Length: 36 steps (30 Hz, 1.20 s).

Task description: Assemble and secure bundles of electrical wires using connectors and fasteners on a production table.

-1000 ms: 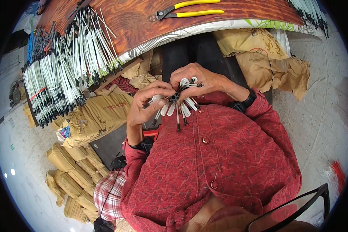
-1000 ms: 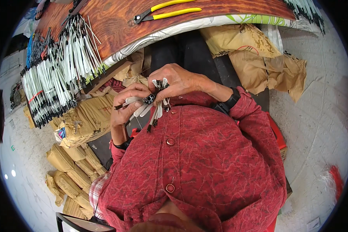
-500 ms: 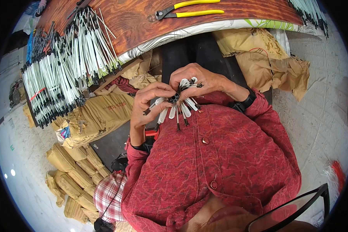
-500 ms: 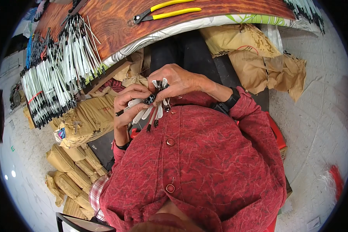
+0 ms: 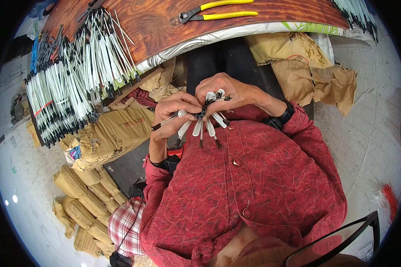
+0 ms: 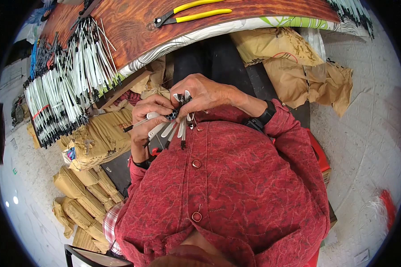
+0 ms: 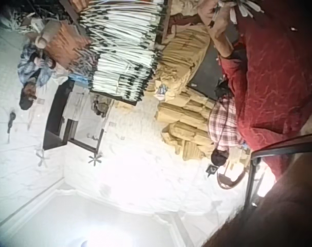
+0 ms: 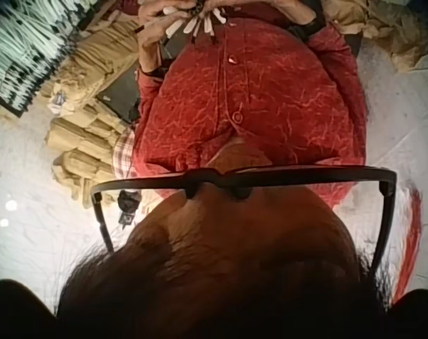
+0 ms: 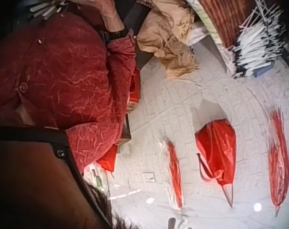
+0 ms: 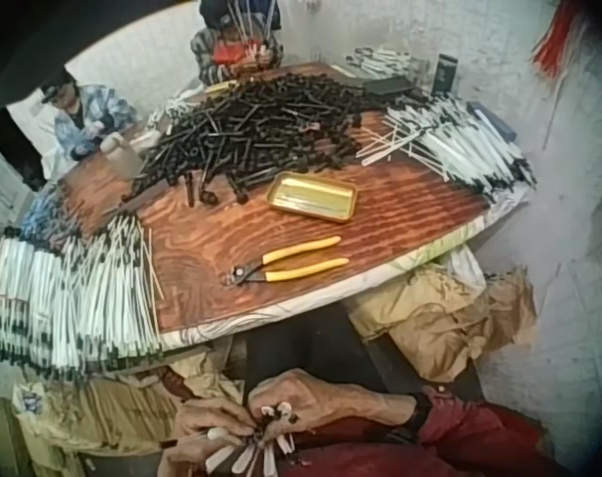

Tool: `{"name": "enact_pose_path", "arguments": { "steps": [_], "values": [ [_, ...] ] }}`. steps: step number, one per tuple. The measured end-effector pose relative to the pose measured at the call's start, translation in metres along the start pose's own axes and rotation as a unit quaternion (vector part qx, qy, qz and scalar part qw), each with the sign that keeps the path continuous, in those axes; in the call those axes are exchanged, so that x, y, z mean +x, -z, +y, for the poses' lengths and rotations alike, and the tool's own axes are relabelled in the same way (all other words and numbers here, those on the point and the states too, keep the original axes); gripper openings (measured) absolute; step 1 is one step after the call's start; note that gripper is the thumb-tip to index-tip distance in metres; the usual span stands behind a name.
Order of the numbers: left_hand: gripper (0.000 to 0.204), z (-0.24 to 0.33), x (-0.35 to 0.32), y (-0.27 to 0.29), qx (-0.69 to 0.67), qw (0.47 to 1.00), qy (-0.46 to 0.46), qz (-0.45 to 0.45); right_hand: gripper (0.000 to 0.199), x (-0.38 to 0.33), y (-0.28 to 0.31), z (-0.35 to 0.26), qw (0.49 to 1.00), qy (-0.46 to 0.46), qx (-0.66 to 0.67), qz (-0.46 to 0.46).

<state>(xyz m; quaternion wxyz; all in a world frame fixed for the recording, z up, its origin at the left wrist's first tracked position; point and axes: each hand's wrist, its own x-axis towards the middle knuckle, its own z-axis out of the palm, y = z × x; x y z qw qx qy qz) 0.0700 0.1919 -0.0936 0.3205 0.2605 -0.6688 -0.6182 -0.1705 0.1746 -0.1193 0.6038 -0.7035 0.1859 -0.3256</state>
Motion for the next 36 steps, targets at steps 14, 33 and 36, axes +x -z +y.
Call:
{"name": "enact_pose_path", "arguments": {
  "steps": [14, 33, 36],
  "values": [
    [0.024, 0.012, 0.013, 0.007, 0.122, 0.990, -0.066, -0.007, 0.032, 0.005, 0.006, -0.008, 0.999, 0.022, -0.027, 0.001],
    [0.032, 0.023, 0.019, 0.017, 0.106, 0.993, -0.030, -0.045, 0.036, 0.014, 0.003, -0.002, 0.998, 0.055, -0.029, -0.013],
    [0.034, 0.027, 0.018, 0.012, 0.123, 0.991, -0.029, -0.040, 0.035, 0.012, 0.000, -0.001, 0.998, 0.053, -0.030, -0.011]
  ]
}}
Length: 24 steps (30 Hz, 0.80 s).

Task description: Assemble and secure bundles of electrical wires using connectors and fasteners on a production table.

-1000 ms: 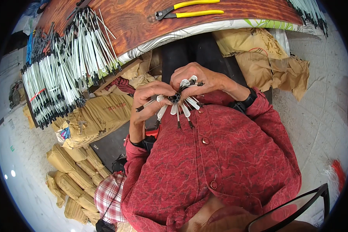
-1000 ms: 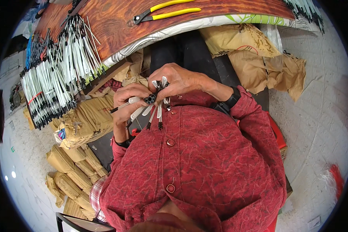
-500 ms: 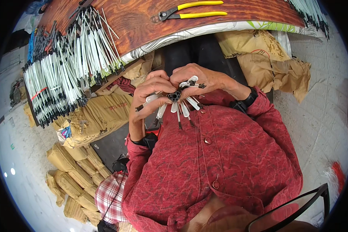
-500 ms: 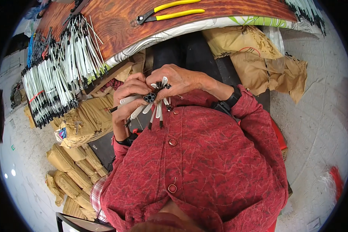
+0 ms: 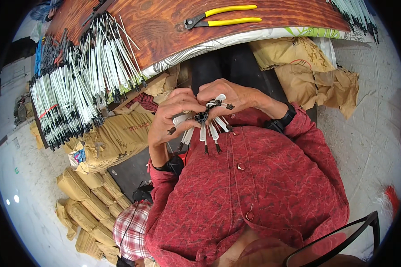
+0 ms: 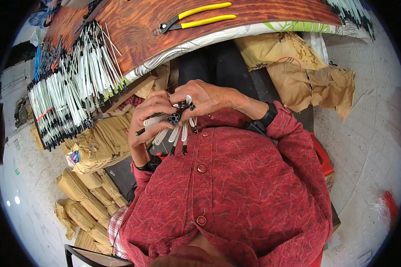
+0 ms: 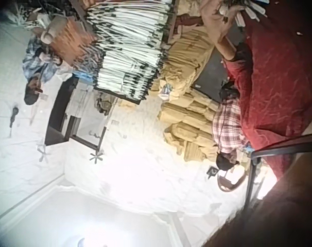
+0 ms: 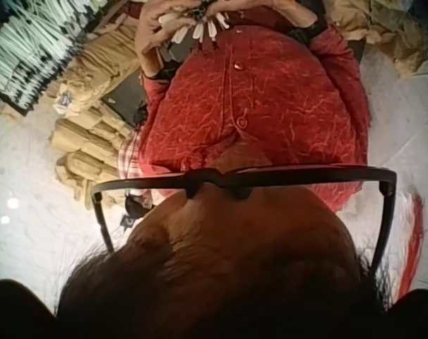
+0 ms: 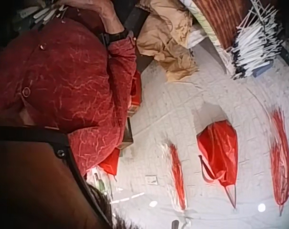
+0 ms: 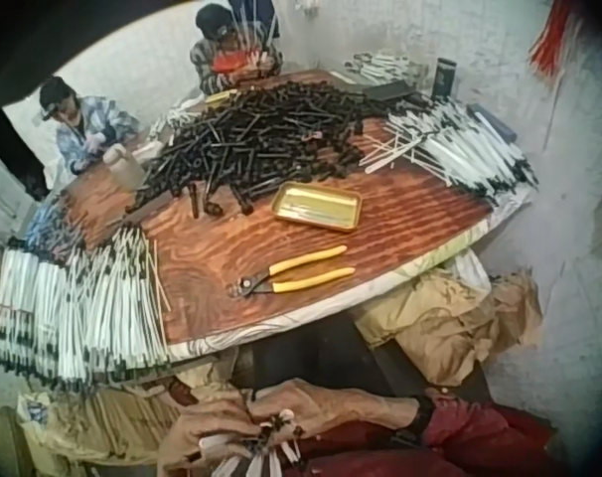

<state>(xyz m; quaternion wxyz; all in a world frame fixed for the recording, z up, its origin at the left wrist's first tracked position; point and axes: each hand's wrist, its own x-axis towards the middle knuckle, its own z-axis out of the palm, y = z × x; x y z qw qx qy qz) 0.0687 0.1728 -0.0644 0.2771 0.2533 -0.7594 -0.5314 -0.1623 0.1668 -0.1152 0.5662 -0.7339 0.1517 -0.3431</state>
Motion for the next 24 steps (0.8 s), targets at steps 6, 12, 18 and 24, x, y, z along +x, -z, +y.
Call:
{"name": "enact_pose_path", "arguments": {
  "steps": [6, 12, 18, 24],
  "values": [
    [0.036, -0.006, -0.013, -0.006, 0.028, 0.997, 0.022, 0.069, 0.033, 0.000, -0.002, 0.003, 1.000, -0.005, -0.013, 0.024],
    [0.031, -0.014, -0.021, -0.017, -0.059, 0.992, 0.017, 0.113, 0.033, 0.003, -0.001, -0.003, 1.000, -0.030, -0.004, -0.002],
    [0.027, -0.015, -0.029, -0.024, -0.168, 0.974, 0.056, 0.144, 0.036, 0.002, 0.000, -0.001, 0.998, -0.053, -0.009, -0.036],
    [0.027, -0.015, -0.028, -0.029, -0.145, 0.978, 0.032, 0.147, 0.030, 0.000, 0.016, 0.002, 0.995, -0.058, 0.052, -0.059]
  ]
}}
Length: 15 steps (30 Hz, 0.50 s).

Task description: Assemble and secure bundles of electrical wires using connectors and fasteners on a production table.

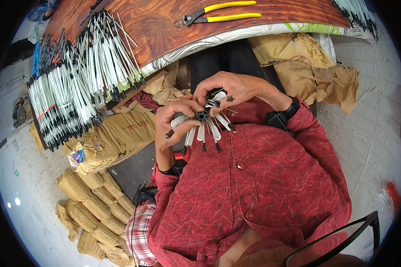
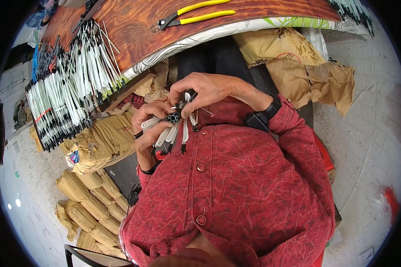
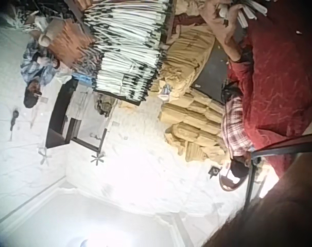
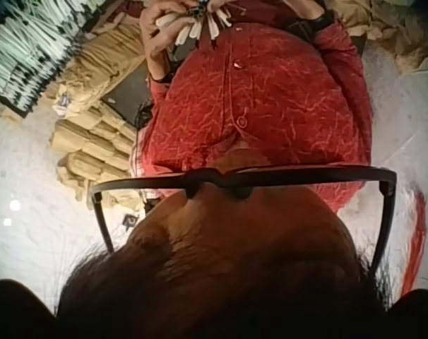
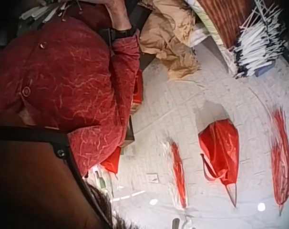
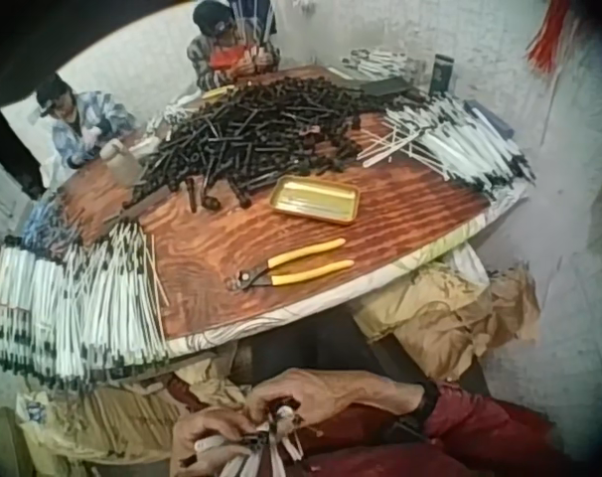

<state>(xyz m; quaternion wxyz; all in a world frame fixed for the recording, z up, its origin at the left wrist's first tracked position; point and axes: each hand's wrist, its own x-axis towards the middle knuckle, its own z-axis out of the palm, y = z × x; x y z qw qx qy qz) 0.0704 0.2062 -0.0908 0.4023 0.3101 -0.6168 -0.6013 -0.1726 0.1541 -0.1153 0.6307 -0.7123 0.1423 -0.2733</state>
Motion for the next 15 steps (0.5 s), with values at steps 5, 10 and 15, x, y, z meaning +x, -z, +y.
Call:
{"name": "enact_pose_path", "arguments": {
  "steps": [5, 10, 15],
  "values": [
    [0.026, 0.003, -0.005, -0.001, -0.012, 0.999, 0.030, 0.015, 0.020, -0.002, -0.002, -0.002, 0.998, 0.016, 0.043, 0.037],
    [0.025, 0.007, -0.007, 0.001, -0.004, 0.999, 0.027, 0.017, 0.016, 0.000, -0.016, 0.002, 0.995, 0.044, 0.034, 0.078],
    [0.024, -0.001, -0.007, 0.007, 0.006, 0.999, 0.032, 0.011, 0.015, -0.001, -0.018, 0.001, 0.994, 0.041, 0.011, 0.101]
  ]
}}
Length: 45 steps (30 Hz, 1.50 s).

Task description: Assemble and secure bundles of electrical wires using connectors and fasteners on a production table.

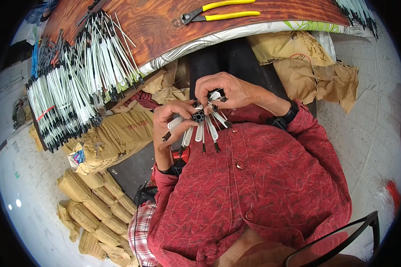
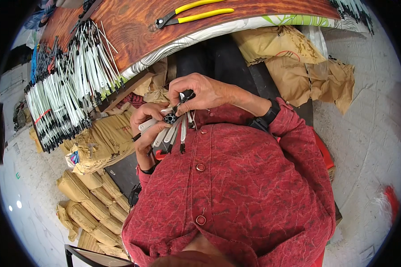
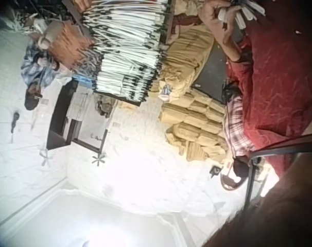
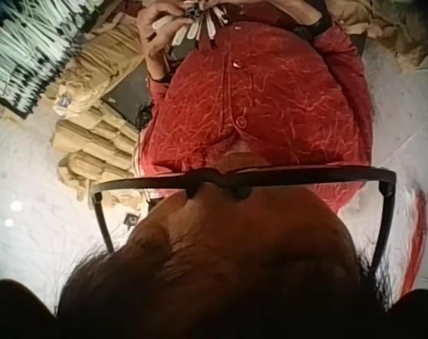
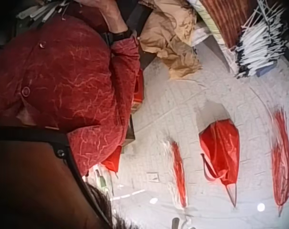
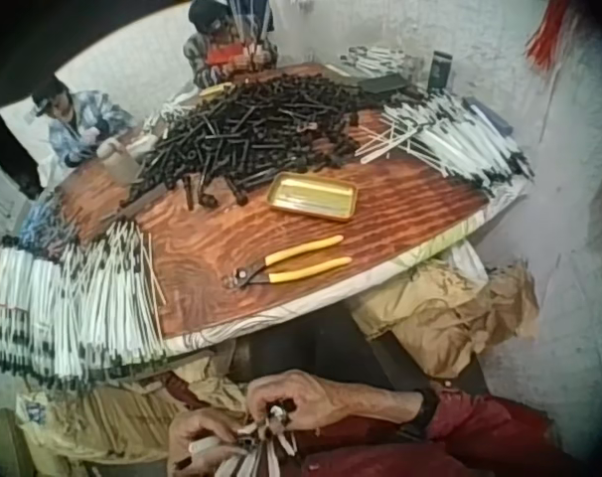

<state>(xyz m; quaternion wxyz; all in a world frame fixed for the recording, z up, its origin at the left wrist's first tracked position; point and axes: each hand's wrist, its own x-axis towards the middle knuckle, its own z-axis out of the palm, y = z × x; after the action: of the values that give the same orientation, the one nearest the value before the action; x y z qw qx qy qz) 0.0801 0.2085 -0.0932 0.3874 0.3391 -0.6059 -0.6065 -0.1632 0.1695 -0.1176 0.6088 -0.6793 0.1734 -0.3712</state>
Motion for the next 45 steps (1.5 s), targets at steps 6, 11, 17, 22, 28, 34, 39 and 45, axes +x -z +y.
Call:
{"name": "enact_pose_path", "arguments": {
  "steps": [6, 11, 17, 22, 28, 34, 39, 45],
  "values": [
    [0.024, -0.009, 0.000, 0.006, -0.005, 1.000, -0.023, -0.003, 0.017, -0.001, -0.005, 0.000, 0.999, -0.007, -0.006, 0.043],
    [0.023, -0.011, -0.008, 0.007, -0.024, 0.999, -0.011, 0.024, 0.017, -0.002, -0.012, 0.001, 0.997, -0.009, -0.015, 0.074],
    [0.024, -0.006, -0.011, -0.006, -0.148, 0.976, 0.098, 0.130, 0.017, 0.000, -0.014, 0.004, 0.994, -0.027, -0.047, 0.099],
    [0.026, -0.013, -0.013, -0.002, -0.111, 0.981, 0.108, 0.118, 0.017, 0.000, -0.016, 0.006, 0.990, -0.028, -0.066, 0.119],
    [0.025, -0.014, -0.006, 0.012, 0.052, 0.998, 0.027, 0.028, 0.016, -0.001, -0.016, 0.005, 0.989, -0.015, -0.087, 0.120],
    [0.026, -0.018, -0.005, 0.010, 0.045, 0.999, -0.017, 0.012, 0.013, -0.003, -0.015, 0.003, 0.992, -0.018, -0.059, 0.107],
    [0.029, -0.021, -0.004, 0.010, 0.027, 0.999, -0.032, 0.015, 0.012, -0.003, -0.015, 0.005, 0.993, 0.006, -0.045, 0.106],
    [0.034, -0.023, -0.006, 0.009, 0.032, 0.998, -0.014, 0.051, 0.011, -0.001, -0.011, 0.005, 0.994, -0.007, -0.053, 0.094]
  ]
}}
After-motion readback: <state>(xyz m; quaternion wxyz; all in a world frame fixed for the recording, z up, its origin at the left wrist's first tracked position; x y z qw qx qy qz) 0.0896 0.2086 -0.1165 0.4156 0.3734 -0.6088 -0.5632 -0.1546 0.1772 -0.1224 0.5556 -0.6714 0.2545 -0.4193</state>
